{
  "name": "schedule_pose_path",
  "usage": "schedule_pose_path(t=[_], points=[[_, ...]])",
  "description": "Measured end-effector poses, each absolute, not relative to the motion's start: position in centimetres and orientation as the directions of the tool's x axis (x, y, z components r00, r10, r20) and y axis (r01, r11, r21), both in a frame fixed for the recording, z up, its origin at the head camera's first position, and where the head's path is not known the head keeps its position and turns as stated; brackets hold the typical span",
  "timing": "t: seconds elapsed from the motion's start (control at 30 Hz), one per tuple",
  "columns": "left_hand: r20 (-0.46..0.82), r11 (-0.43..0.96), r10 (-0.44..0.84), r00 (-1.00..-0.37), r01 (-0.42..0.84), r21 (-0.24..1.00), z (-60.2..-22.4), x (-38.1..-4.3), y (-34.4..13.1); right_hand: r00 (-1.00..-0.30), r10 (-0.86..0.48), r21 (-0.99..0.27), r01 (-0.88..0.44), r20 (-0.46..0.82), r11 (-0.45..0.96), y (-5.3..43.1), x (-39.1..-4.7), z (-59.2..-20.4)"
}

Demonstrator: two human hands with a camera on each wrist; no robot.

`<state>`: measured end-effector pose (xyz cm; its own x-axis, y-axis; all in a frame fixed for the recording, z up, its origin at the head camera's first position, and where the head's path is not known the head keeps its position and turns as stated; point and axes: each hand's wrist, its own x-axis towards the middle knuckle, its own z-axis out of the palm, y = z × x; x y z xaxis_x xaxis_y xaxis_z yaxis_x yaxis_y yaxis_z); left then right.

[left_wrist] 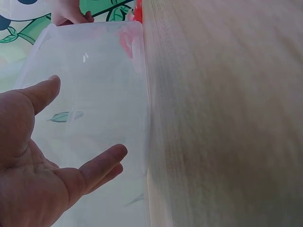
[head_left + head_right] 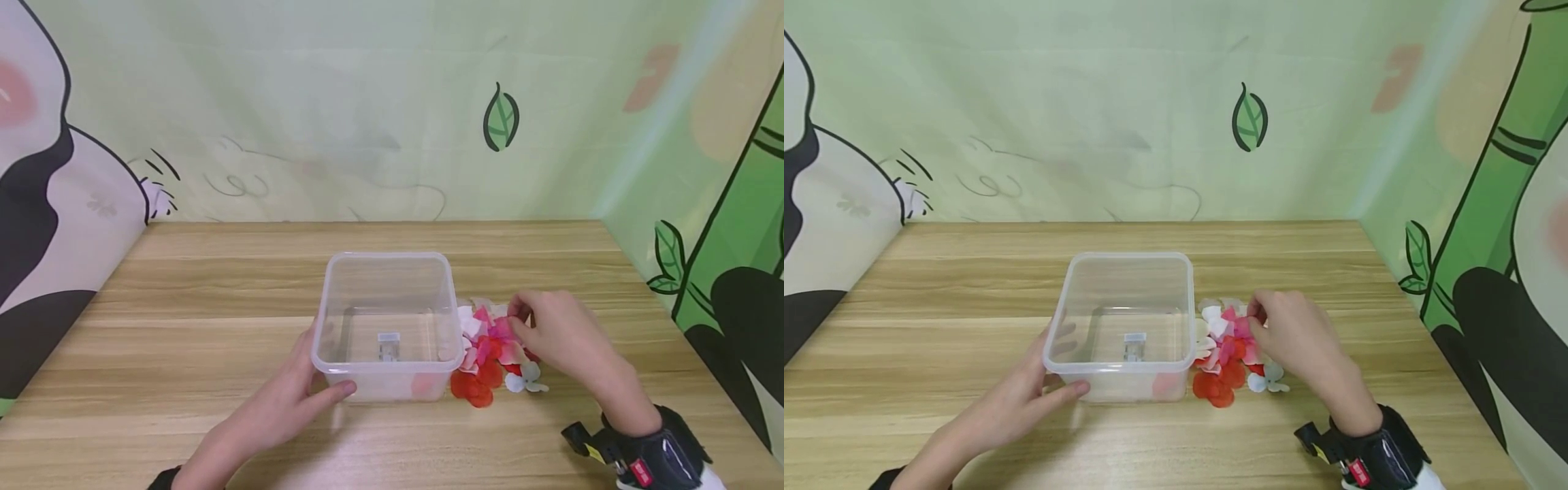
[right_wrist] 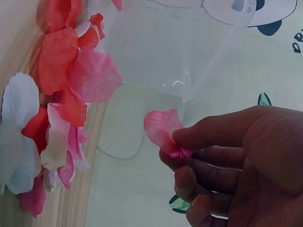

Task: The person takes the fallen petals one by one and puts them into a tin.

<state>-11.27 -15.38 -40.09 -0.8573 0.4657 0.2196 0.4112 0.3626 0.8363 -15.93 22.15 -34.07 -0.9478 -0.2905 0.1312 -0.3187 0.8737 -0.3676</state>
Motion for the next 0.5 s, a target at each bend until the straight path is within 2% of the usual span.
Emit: schedule_pose_path(t=[0.13, 0.3, 0.5], points=[[0.221, 0.404, 0.456, -0.862, 0.422, 0.812, -40.1, -11.3, -15.4, -0.937, -0.297, -0.364, -0.346, 0.184, 0.865, 21.8, -16.0, -34.0], [0.225, 0.388, 0.463, -0.857, 0.424, 0.819, -39.9, -11.3, -15.3, -0.909, -0.298, -0.371, -0.395, 0.293, 0.840, 21.2, -15.9, -34.0], [0.223, 0.383, 0.464, -0.858, 0.421, 0.823, -39.9, -11.3, -15.3, -0.821, -0.299, -0.363, -0.500, 0.486, 0.786, 20.1, -15.3, -33.8]])
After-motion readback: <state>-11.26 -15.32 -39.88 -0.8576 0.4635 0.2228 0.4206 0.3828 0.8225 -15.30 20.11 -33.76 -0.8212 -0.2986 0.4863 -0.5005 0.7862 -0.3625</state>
